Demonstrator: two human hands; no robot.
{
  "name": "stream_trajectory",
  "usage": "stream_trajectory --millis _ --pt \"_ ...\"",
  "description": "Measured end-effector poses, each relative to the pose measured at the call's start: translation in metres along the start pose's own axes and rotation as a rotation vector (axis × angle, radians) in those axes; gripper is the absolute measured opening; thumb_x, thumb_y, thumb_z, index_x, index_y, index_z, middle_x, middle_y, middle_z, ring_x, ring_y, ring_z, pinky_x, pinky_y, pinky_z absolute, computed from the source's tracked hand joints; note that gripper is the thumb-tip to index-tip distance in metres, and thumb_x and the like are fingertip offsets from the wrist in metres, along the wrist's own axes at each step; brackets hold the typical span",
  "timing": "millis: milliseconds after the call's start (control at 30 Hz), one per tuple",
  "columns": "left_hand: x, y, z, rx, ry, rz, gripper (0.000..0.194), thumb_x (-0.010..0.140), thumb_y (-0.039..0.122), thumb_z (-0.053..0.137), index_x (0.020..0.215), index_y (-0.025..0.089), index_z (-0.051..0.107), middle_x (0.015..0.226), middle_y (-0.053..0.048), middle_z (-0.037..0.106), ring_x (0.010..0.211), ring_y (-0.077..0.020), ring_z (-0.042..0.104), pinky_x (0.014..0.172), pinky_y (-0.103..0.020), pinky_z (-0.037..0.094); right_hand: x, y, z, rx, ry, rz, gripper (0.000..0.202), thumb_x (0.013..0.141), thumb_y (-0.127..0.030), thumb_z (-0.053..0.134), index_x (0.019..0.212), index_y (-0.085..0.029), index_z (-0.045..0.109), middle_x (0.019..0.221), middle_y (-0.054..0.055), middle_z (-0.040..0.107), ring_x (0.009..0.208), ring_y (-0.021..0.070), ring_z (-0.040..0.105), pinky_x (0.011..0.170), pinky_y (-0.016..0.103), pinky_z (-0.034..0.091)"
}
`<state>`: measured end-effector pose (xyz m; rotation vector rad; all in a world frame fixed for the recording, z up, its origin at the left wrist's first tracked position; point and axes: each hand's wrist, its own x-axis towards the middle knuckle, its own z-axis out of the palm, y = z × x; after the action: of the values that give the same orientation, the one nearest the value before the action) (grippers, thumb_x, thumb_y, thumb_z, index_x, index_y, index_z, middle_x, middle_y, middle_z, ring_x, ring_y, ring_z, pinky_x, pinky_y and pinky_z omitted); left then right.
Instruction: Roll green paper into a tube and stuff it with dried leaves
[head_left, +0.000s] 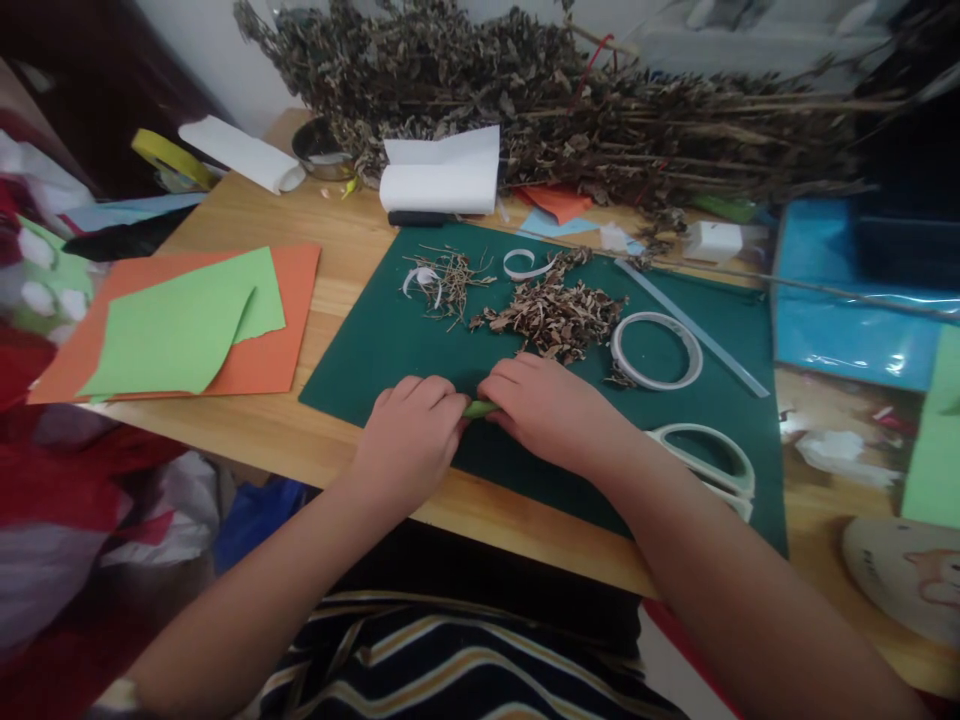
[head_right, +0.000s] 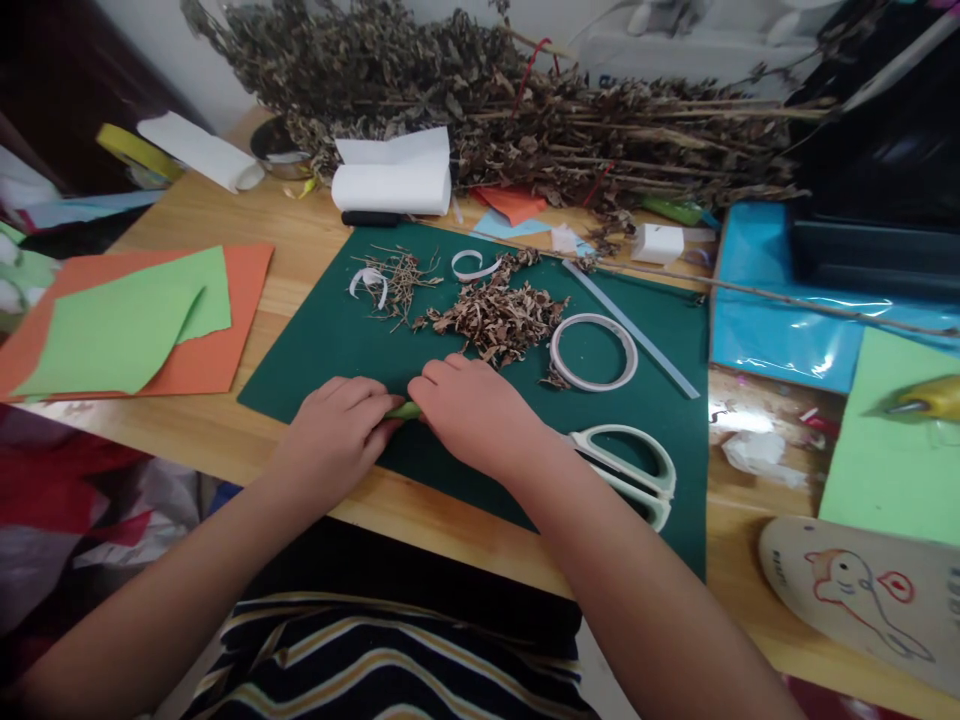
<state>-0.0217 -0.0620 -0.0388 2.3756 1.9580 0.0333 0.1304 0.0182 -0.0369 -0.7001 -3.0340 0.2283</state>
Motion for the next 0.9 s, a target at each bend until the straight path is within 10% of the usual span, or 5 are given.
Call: stream_trajectory --millis 900 --pt "-0.019 0.001 0.019 0.089 0.313 0.117 0.024 0.086 0.022 0.038 0.098 0.019 0.059 0.091 -0.005 0.064 0.084 -0.0197 0.053 0.068 -0.032 0.037 -0.016 -0.01 0.006 -0.029 0.035 0.079 0.017 0.085 -0.02 0.042 0.088 -0.016 0.059 0.086 0.005 0.059 0.079 0.0167 0.048 0.069 0.028 0.033"
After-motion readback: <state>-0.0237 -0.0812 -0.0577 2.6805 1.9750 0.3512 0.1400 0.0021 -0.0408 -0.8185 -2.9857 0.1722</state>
